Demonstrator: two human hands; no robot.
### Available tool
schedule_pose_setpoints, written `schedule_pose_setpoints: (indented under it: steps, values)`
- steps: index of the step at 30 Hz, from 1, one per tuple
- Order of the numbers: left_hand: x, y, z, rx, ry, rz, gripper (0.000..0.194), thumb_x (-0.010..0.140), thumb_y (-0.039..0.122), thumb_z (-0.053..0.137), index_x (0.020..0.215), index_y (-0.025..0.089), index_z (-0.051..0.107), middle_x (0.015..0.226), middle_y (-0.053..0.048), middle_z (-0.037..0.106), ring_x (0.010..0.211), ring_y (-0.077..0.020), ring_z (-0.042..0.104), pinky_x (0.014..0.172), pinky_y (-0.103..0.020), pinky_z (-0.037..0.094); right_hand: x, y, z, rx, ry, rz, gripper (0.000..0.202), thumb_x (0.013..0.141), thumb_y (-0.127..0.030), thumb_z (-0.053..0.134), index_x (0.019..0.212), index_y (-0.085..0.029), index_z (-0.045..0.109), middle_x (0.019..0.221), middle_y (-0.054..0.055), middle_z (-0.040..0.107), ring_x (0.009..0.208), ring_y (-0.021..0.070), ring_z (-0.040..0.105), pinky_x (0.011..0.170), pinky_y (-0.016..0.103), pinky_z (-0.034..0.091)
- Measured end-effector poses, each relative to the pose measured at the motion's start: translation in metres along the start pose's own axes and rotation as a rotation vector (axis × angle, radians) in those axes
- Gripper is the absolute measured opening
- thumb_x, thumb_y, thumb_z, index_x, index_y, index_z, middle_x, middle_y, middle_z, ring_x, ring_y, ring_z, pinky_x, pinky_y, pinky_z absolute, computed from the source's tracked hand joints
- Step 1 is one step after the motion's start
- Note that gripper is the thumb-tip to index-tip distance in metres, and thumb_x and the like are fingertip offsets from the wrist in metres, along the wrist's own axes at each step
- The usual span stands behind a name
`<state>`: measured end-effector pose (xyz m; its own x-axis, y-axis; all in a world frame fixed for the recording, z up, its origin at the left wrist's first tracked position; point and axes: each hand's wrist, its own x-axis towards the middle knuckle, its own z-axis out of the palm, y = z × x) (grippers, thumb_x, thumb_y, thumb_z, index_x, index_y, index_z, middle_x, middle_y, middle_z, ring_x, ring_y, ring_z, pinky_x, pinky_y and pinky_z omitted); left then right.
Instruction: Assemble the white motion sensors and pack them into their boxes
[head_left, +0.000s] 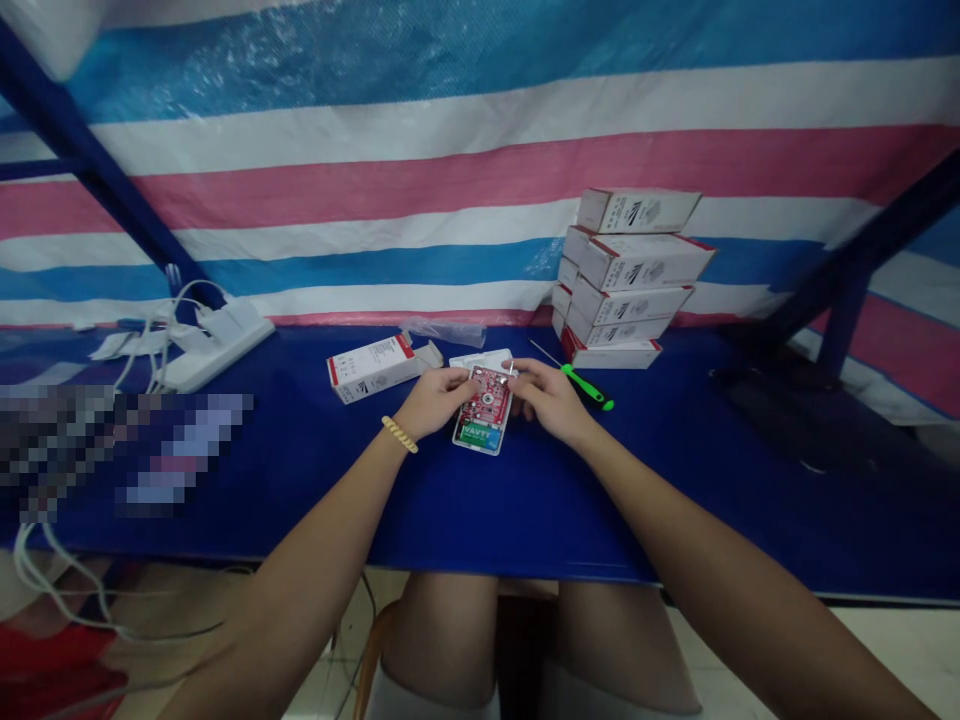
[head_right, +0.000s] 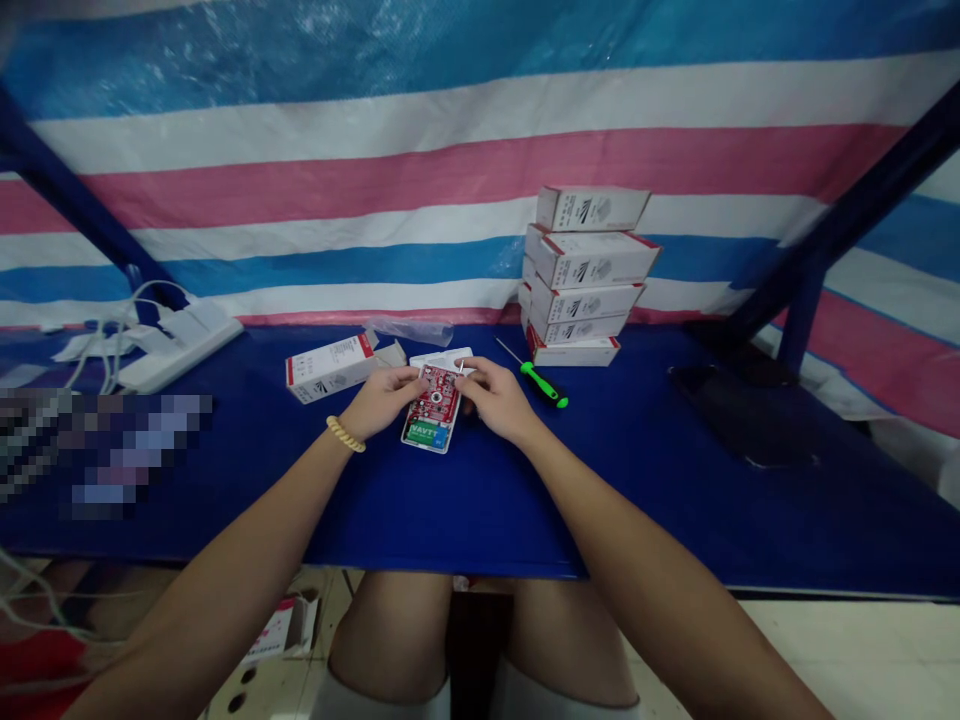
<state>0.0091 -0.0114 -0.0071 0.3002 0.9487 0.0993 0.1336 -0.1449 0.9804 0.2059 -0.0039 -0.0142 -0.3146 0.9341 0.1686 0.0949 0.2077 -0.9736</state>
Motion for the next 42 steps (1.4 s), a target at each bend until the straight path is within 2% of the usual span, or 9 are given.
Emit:
schedule_pose_setpoints:
  steps: [5,12,16,20,24,29,34,38,42]
  values:
    - [0.000,-0.001,-0.001,0.027,-0.011,-0.067,0.022,0.083,0.033,0.059,0.086,0.013,0.067,0.070,-0.002,0.063,0.058,-0.0110,0.053,0.056,-0.023,0.040,0.001,-0.005,-0.008,0.000,0.027,0.032,0.031,0.074,-0.048,0.065,0.073,-0.017,0.060,0.057,-0.001,0.059,0.046,0.0082,0.049,0.042,0.023,0.034]
    - [0.000,-0.001,-0.005,0.225,-0.037,-0.022,0.035,0.088,0.047,0.052,0.083,0.015,0.065,0.065,0.000,0.057,0.057,-0.0126,0.049,0.056,-0.025,0.035,0.000,-0.005,-0.016,-0.001,-0.031,0.036,0.026,0.067,-0.040,0.074,0.073,-0.017,0.063,0.057,-0.001,0.061,0.048,0.0081,0.050,0.044,0.022,0.033]
    - [-0.001,-0.002,-0.006,0.282,0.001,0.015,0.034,0.088,0.047,0.053,0.087,0.016,0.068,0.071,-0.001,0.063,0.063,-0.0143,0.054,0.060,-0.026,0.039,0.000,-0.004,-0.020,-0.041,-0.101,0.035,0.026,0.067,-0.040,0.074,0.071,-0.017,0.063,0.056,-0.001,0.060,0.049,0.0089,0.050,0.045,0.023,0.035]
    - [-0.002,-0.001,-0.006,0.199,0.017,-0.001,0.026,0.083,0.038,0.061,0.094,0.016,0.070,0.083,-0.005,0.069,0.068,-0.0148,0.060,0.065,-0.027,0.045,0.001,-0.005,-0.021,-0.100,-0.158,0.046,0.024,0.068,-0.039,0.072,0.071,-0.017,0.062,0.056,-0.001,0.060,0.049,0.0090,0.050,0.047,0.024,0.036]
    - [-0.002,-0.001,-0.007,0.153,0.018,-0.045,0.021,0.080,0.033,0.062,0.086,0.014,0.069,0.071,-0.002,0.066,0.061,-0.0138,0.058,0.060,-0.026,0.044,0.002,-0.003,-0.020,-0.104,-0.133,0.049,0.027,0.072,-0.042,0.069,0.074,-0.018,0.058,0.061,0.000,0.062,0.050,0.0085,0.051,0.046,0.023,0.037]
    - [0.004,-0.002,-0.002,-0.113,0.138,-0.028,0.020,0.079,0.032,0.065,0.087,0.014,0.061,0.075,-0.001,0.065,0.067,-0.0131,0.059,0.066,-0.026,0.047,-0.001,0.000,-0.011,-0.076,-0.126,0.050,0.038,0.077,-0.053,0.063,0.089,-0.017,0.059,0.073,0.004,0.066,0.057,0.0118,0.058,0.046,0.023,0.039]
    - [0.007,-0.004,0.007,-0.382,0.193,-0.059,0.015,0.080,0.024,0.063,0.089,0.016,0.053,0.078,-0.002,0.063,0.072,-0.0140,0.062,0.069,-0.028,0.051,-0.005,0.003,0.004,-0.086,-0.240,-0.045,0.054,0.065,-0.040,0.079,0.109,-0.018,0.058,0.090,0.006,0.071,0.079,0.0179,0.066,0.069,0.031,0.052]
    - [0.006,-0.001,0.005,-0.420,0.193,-0.055,0.033,0.074,0.018,0.067,0.101,0.018,0.049,0.083,-0.002,0.064,0.078,-0.0157,0.064,0.072,-0.031,0.053,-0.002,0.007,0.001,0.019,-0.218,-0.016,0.057,0.066,-0.039,0.078,0.115,-0.018,0.056,0.089,0.005,0.070,0.069,0.0147,0.062,0.058,0.027,0.049]
    - [0.004,0.000,-0.008,-0.288,0.222,0.074,0.079,0.064,0.017,0.077,0.132,0.022,0.037,0.096,-0.004,0.063,0.080,-0.0154,0.062,0.072,-0.030,0.053,0.000,0.003,-0.014,0.008,-0.259,0.038,0.051,0.075,-0.043,0.070,0.119,-0.019,0.061,0.078,0.001,0.068,0.054,0.0095,0.052,0.047,0.023,0.037]
